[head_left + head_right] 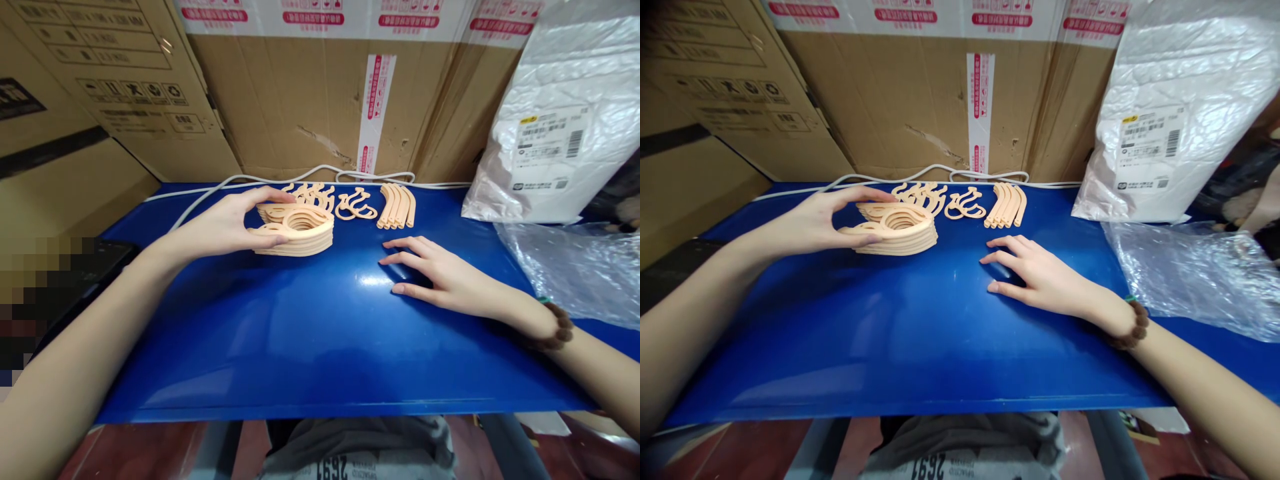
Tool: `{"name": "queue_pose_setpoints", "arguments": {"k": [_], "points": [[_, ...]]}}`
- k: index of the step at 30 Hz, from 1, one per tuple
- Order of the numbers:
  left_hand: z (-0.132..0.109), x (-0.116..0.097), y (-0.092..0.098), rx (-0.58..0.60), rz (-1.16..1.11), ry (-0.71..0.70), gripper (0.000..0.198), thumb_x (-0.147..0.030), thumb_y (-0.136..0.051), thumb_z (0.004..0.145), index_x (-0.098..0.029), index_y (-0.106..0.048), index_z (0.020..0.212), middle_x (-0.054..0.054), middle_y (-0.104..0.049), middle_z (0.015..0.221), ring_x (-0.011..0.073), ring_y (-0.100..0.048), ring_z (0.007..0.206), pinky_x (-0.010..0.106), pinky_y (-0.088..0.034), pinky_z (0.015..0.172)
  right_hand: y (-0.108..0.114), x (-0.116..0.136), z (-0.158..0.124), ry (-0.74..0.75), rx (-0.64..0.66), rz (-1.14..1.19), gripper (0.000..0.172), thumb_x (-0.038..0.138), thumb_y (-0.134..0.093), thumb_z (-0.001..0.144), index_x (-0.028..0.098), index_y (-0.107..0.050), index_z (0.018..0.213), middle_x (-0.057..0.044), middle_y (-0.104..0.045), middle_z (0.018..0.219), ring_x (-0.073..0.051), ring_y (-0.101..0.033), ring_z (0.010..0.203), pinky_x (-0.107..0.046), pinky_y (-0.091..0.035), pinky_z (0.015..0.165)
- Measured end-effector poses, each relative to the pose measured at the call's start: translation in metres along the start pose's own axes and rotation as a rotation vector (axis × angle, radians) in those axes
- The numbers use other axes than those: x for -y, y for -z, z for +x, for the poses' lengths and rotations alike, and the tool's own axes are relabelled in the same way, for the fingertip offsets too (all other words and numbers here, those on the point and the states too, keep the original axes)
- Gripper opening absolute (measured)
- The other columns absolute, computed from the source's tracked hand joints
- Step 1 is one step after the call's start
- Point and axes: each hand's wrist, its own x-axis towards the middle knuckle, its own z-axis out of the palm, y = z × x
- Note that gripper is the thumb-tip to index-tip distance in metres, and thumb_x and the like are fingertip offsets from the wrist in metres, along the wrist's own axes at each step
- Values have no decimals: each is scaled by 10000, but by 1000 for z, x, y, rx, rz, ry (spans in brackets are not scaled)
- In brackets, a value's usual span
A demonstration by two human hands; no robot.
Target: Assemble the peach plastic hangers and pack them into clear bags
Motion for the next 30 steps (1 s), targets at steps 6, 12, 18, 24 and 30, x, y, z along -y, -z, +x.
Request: {"name": "queue_pose_setpoints", "arguments": {"k": [6, 12, 18, 24, 30], "points": [[0, 1, 1, 4, 2, -3, 663, -491, -701, 792, -172, -518, 1344, 73, -564, 1378, 269, -541, 1241, 380, -414, 1084, 0, 0, 0, -4, 6, 8, 439, 489, -532, 942, 256, -585, 1310, -121, -512, 1415, -290, -500, 1272, -512, -397, 1077], [-2, -1, 1, 10, 17, -9, 646, -500, -687, 810, -189, -509, 1348, 54, -555, 1384, 263, -537, 1242, 373, -421, 1077, 0, 1, 1, -6, 4, 4, 441, 486, -533, 944, 251, -584, 1313, -121, -514, 1415, -286, -501, 1273, -501, -397, 1077], [-2, 0, 1, 14, 43, -21, 635, -492, -654, 832, -190, -492, 1365, 61, -536, 1410, 250, -533, 1250, 365, -396, 1100, 1, 1, 0, 0, 8, -6, 430, 474, -524, 952, 263, -572, 1323, -121, -504, 1428, -294, -497, 1281, -521, -404, 1069], [1, 8, 1, -9, 46, -27, 672, -541, -684, 776, -221, -520, 1343, 72, -557, 1394, 281, -552, 1246, 417, -422, 1088, 1, 0, 0, 4, 5, -12, 434, 474, -531, 946, 267, -570, 1325, -119, -504, 1431, -296, -497, 1284, -521, -403, 1073], [0, 7, 0, -18, 40, -28, 667, -548, -678, 770, -239, -525, 1341, 69, -557, 1394, 285, -549, 1252, 439, -414, 1099, 1, 1, 0, 2, -1, 0, 429, 468, -539, 942, 272, -581, 1321, -118, -513, 1425, -301, -505, 1277, -530, -406, 1070]]}}
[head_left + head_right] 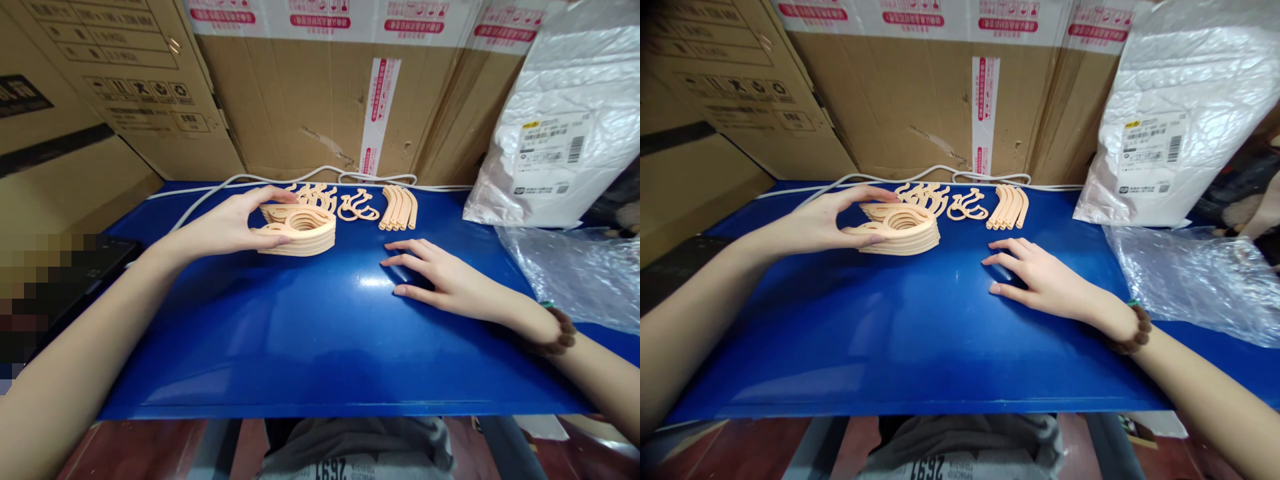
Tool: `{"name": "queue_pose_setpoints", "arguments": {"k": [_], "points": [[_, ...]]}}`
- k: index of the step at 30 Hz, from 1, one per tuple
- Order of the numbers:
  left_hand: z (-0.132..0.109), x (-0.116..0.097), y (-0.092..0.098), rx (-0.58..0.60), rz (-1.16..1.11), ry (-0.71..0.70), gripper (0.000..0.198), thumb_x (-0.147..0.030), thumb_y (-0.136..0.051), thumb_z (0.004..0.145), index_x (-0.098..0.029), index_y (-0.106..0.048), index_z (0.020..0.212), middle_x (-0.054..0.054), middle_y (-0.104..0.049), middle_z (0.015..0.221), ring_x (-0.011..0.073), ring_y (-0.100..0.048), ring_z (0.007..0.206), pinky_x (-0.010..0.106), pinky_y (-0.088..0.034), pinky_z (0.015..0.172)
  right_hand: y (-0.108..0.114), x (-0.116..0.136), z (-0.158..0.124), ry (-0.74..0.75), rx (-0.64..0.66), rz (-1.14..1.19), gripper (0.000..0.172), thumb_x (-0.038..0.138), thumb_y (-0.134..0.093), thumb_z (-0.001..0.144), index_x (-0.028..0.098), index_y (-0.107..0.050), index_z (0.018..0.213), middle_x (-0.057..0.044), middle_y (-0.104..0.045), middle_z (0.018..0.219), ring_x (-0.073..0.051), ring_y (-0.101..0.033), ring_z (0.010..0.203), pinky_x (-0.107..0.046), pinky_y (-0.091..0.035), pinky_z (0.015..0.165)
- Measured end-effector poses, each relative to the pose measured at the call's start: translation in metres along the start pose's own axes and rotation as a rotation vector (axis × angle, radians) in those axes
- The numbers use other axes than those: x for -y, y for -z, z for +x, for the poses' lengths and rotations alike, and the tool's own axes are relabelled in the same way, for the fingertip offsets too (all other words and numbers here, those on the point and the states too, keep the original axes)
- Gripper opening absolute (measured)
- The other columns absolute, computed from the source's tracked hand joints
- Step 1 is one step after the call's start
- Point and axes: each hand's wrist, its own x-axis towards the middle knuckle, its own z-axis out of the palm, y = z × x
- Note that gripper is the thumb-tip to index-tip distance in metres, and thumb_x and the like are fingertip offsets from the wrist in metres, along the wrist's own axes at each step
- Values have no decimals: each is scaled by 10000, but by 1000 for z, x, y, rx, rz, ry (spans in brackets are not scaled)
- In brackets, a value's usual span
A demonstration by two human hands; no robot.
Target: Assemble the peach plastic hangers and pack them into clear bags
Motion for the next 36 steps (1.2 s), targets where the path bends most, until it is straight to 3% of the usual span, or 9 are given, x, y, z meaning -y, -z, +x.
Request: {"name": "queue_pose_setpoints", "arguments": {"k": [21, 25, 28, 29, 32, 36], "points": [[-1, 6, -2, 16, -23, -21, 720, -562, -681, 780, -226, -473, 1382, 97, -515, 1430, 309, -502, 1305, 466, -387, 1127, -1, 0, 0, 7, 11, -20, 439, 478, -519, 953, 264, -564, 1333, -119, -503, 1430, -290, -495, 1290, -517, -408, 1074], [-3, -13, -4, -119, 107, -163, 652, -504, -626, 842, -215, -447, 1399, 115, -496, 1445, 306, -462, 1340, 476, -356, 1143, -1, 0, -1, 4, 14, -34, 446, 479, -516, 954, 247, -563, 1332, -126, -496, 1435, -286, -489, 1294, -498, -405, 1081], [-3, -46, -18, -297, 195, -354, 482, -361, -549, 905, -195, -484, 1353, 113, -497, 1447, 284, -428, 1373, 487, -308, 1168, 0, 1, -2, 1, 12, -35, 446, 481, -510, 955, 255, -566, 1336, -126, -494, 1443, -294, -498, 1291, -504, -407, 1080], [-3, -59, -26, -303, 196, -397, 441, -316, -522, 921, -189, -492, 1342, 111, -520, 1427, 271, -441, 1364, 478, -322, 1162, 0, 1, -2, 2, 16, -34, 451, 484, -506, 957, 255, -562, 1342, -127, -490, 1450, -295, -494, 1298, -506, -404, 1084], [1, -87, -59, -180, 225, -485, 426, -292, -473, 953, -149, -491, 1353, 134, -557, 1391, 263, -480, 1329, 455, -361, 1141, 1, 2, -3, 7, 33, -25, 482, 498, -491, 962, 239, -541, 1365, -132, -463, 1480, -286, -461, 1342, -495, -390, 1108], [8, -95, -102, -5, 293, -406, 507, -331, -440, 989, -34, -456, 1400, 194, -507, 1442, 306, -471, 1343, 443, -387, 1128, 1, 2, -6, -21, 36, -46, 540, 526, -482, 958, 204, -520, 1390, -152, -460, 1487, -293, -460, 1352, -491, -397, 1111]]}}
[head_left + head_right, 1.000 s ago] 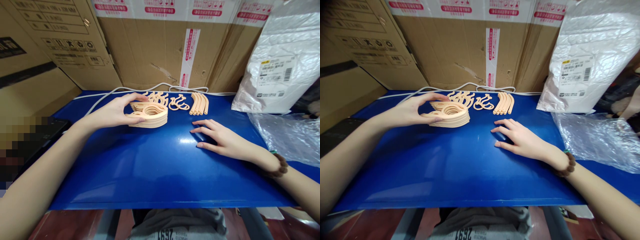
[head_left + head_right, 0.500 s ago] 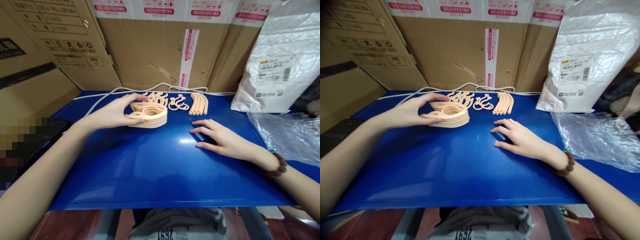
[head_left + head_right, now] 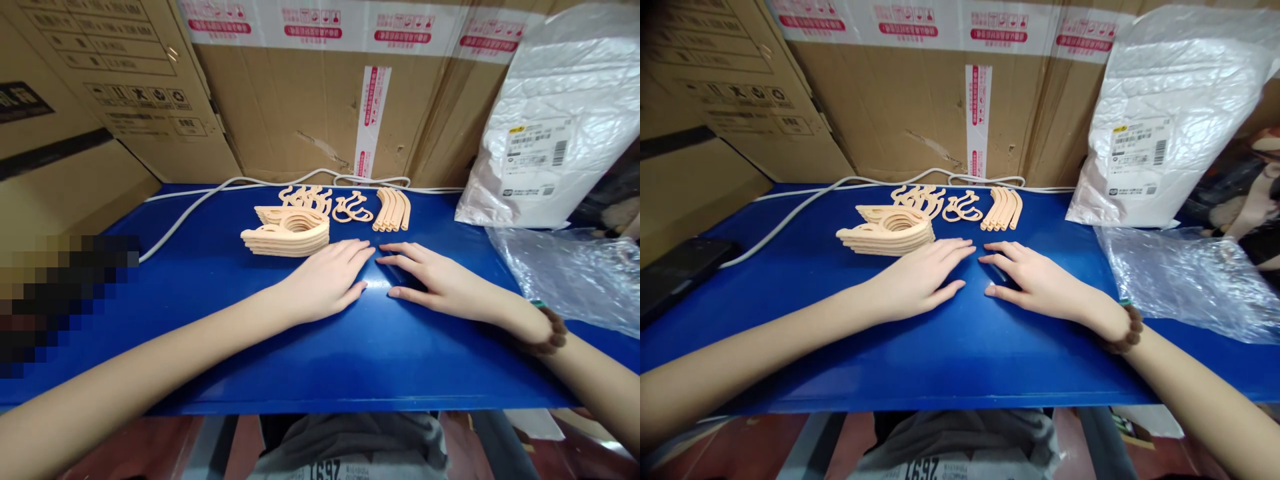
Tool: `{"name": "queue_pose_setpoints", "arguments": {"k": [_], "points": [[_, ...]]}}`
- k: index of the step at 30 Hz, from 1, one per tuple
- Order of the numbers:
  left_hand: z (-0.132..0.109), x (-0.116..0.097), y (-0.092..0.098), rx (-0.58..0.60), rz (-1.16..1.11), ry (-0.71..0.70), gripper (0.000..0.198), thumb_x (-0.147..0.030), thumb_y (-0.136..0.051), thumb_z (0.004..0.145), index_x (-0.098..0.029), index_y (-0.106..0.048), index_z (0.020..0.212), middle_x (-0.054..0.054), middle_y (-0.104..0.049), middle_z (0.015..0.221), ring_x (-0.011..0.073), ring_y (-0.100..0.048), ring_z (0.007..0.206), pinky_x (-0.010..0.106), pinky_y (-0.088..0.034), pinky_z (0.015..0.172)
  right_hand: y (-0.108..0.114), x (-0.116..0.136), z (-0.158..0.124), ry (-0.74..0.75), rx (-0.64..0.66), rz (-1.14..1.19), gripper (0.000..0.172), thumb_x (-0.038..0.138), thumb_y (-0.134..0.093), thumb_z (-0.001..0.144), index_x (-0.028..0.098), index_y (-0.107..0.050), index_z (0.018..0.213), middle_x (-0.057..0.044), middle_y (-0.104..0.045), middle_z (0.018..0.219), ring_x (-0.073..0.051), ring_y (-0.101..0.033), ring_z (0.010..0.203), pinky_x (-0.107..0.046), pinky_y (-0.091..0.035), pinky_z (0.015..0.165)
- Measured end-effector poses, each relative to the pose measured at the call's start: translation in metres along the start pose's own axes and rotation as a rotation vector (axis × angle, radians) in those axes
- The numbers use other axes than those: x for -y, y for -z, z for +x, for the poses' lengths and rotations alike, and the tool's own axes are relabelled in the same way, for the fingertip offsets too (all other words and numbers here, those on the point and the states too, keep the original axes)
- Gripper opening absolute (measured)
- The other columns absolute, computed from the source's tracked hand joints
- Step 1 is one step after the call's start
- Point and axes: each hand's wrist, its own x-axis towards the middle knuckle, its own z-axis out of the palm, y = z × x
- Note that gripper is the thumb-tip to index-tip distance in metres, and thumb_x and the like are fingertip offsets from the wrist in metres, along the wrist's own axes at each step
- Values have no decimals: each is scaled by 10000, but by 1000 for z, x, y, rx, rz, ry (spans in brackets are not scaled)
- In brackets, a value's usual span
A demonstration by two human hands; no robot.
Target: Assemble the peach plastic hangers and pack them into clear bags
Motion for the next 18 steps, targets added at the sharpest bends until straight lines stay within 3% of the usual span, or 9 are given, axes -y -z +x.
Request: {"name": "queue_pose_setpoints", "arguments": {"k": [4, 10, 15, 18], "points": [[-1, 4, -18, 39, -8, 45, 506, -369, -403, 1016, -50, -470, 1403, 167, -491, 1467, 282, -462, 1357, 412, -384, 1136, -1, 0, -1, -10, -2, -43, 560, 539, -472, 959, 190, -519, 1394, -158, -468, 1481, -300, -479, 1334, -498, -413, 1098], [-6, 11, -16, 54, -30, 16, 526, -412, -370, 1035, -83, -438, 1440, 138, -462, 1501, 256, -438, 1380, 396, -364, 1153, 2, -2, 3, -12, -25, -27, 509, 525, -470, 965, 205, -554, 1352, -130, -521, 1433, -271, -518, 1295, -458, -435, 1087], [-6, 11, -18, 61, -6, 19, 529, -406, -362, 1039, -75, -434, 1446, 141, -432, 1522, 264, -413, 1400, 404, -339, 1171, 2, -17, 5, -132, -195, -69, 467, 499, -459, 972, 188, -574, 1300, -139, -570, 1360, -275, -556, 1242, -446, -455, 1067], [-6, 11, -19, 69, -4, 20, 531, -406, -363, 1039, -74, -432, 1448, 138, -429, 1525, 263, -405, 1406, 405, -337, 1174, -1, -30, 5, -213, -261, -129, 583, 523, -471, 954, 147, -475, 1399, -181, -520, 1427, -315, -511, 1305, -487, -424, 1095]]}}
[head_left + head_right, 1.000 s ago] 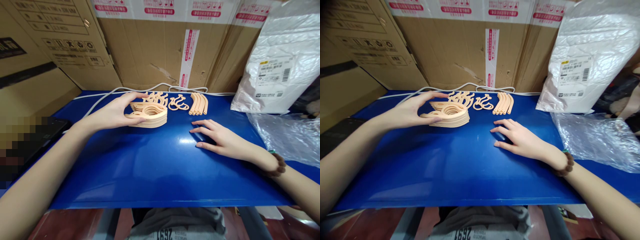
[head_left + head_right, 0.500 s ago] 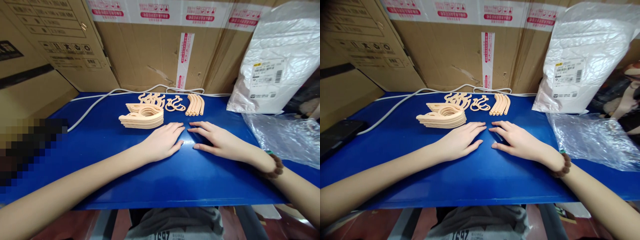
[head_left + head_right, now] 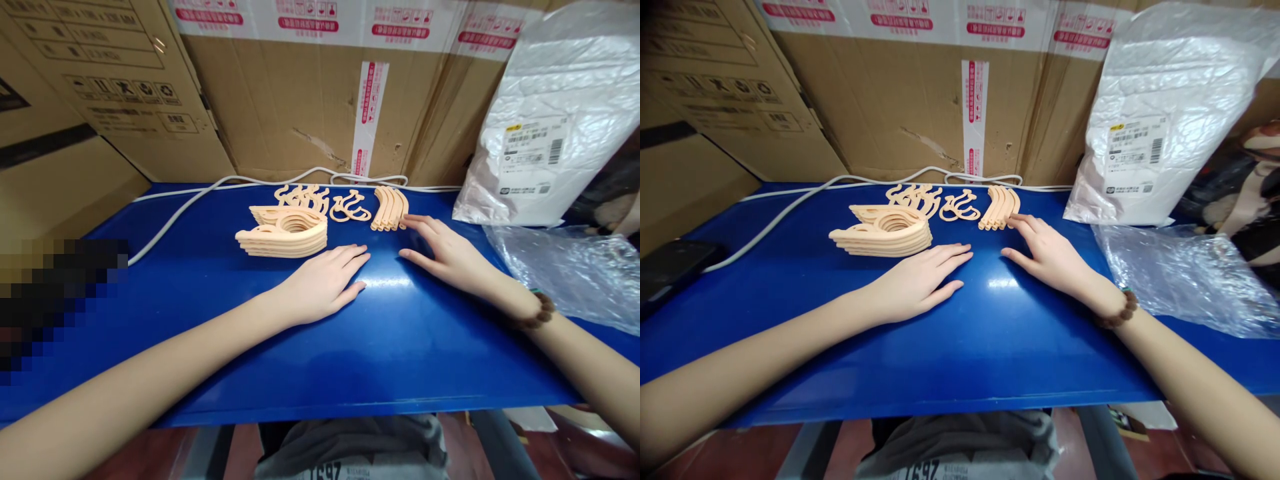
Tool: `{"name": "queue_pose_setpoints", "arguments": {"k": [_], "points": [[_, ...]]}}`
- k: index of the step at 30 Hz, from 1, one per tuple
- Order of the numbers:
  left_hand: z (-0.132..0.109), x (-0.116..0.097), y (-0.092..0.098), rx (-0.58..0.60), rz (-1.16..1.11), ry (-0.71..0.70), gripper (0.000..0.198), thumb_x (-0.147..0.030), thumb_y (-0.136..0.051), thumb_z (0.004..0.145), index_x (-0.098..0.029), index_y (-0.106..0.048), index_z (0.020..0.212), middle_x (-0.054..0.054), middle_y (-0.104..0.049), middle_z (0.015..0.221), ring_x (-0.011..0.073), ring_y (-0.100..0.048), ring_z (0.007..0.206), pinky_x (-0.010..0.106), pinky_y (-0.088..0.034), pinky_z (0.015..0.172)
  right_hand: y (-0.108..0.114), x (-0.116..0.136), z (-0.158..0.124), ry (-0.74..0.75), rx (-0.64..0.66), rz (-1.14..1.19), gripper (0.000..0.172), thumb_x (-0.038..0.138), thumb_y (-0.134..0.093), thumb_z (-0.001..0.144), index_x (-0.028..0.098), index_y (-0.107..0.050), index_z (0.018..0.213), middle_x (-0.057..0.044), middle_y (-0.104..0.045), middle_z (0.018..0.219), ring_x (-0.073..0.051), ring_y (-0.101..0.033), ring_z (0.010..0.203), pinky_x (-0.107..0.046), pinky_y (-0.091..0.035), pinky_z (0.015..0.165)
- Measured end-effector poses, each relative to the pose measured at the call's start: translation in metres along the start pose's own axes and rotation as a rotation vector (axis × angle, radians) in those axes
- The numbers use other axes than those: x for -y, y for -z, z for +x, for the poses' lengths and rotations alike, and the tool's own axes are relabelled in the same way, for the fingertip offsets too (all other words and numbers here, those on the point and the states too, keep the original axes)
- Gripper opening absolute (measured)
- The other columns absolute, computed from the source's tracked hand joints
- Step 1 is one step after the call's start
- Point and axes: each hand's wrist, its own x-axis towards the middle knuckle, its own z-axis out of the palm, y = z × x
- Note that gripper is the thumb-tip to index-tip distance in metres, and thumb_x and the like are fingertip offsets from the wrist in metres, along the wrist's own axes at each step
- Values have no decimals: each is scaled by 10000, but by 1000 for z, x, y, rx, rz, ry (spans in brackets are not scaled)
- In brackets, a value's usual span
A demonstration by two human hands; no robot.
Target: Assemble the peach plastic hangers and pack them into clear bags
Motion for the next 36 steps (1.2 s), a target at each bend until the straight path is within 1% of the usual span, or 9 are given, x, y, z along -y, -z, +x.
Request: {"name": "queue_pose_setpoints", "arguments": {"k": [4, 8, 15, 21, 25, 28, 31, 33, 36], "points": [[0, 0, 1, 5, -3, 3, 534, -407, -369, 1037, -75, -431, 1451, 133, -428, 1526, 263, -404, 1407, 401, -335, 1175, -7, -9, 1, -37, 17, -22, 709, 557, -451, 949, 106, -343, 1487, -209, -454, 1494, -318, -446, 1375, -489, -379, 1135], [-1, 0, 0, -4, -2, 0, 533, -412, -359, 1040, -79, -426, 1451, 138, -427, 1526, 264, -403, 1409, 416, -339, 1173, -11, -11, 2, -37, 48, -23, 696, 564, -428, 955, 117, -355, 1484, -205, -451, 1502, -322, -454, 1370, -493, -383, 1127], [0, 0, 0, -2, -2, 1, 533, -409, -353, 1042, -79, -428, 1453, 130, -429, 1527, 260, -406, 1406, 402, -341, 1171, -7, -7, 1, -41, 40, -114, 674, 558, -414, 963, 88, -409, 1447, -220, -548, 1408, -341, -531, 1292, -495, -437, 1062], [0, 0, 0, -2, 0, 0, 532, -406, -363, 1039, -72, -434, 1447, 140, -431, 1523, 265, -407, 1406, 408, -340, 1173, -8, -5, 1, -19, 56, -112, 697, 570, -386, 970, 76, -379, 1462, -231, -524, 1423, -342, -505, 1315, -495, -424, 1074], [0, 0, 0, -3, -7, 2, 530, -405, -369, 1037, -74, -434, 1446, 137, -431, 1524, 260, -403, 1409, 401, -336, 1178, -6, -3, 4, -23, 11, -62, 653, 569, -381, 972, 128, -391, 1454, -198, -475, 1467, -314, -473, 1345, -471, -399, 1109], [0, 0, 0, 0, -4, -1, 528, -402, -373, 1037, -73, -430, 1445, 145, -434, 1520, 261, -405, 1409, 407, -341, 1175, -1, -5, 13, -97, -65, -60, 618, 590, -376, 963, 159, -449, 1401, -176, -530, 1400, -318, -535, 1272, -480, -436, 1068], [0, 0, 0, 0, -1, -8, 524, -398, -377, 1036, -71, -429, 1442, 151, -431, 1521, 264, -404, 1410, 410, -342, 1172, 4, -13, 31, -243, -84, -78, 651, 655, -325, 946, 157, -516, 1319, -179, -621, 1267, -340, -623, 1120, -491, -505, 938], [0, 0, 0, 0, 0, -8, 523, -396, -376, 1036, -68, -431, 1440, 151, -431, 1521, 265, -406, 1408, 406, -341, 1171, 7, -17, 47, -357, -32, -109, 718, 702, -269, 932, 145, -516, 1311, -191, -664, 1193, -355, -656, 1037, -488, -519, 857], [0, 0, 0, -3, 1, -5, 522, -396, -365, 1038, -69, -431, 1440, 149, -432, 1520, 267, -410, 1404, 405, -342, 1168, 7, -20, 74, -537, 81, -196, 879, 785, -222, 884, 91, -466, 1365, -242, -696, 1107, -391, -668, 994, -504, -498, 826]]}}
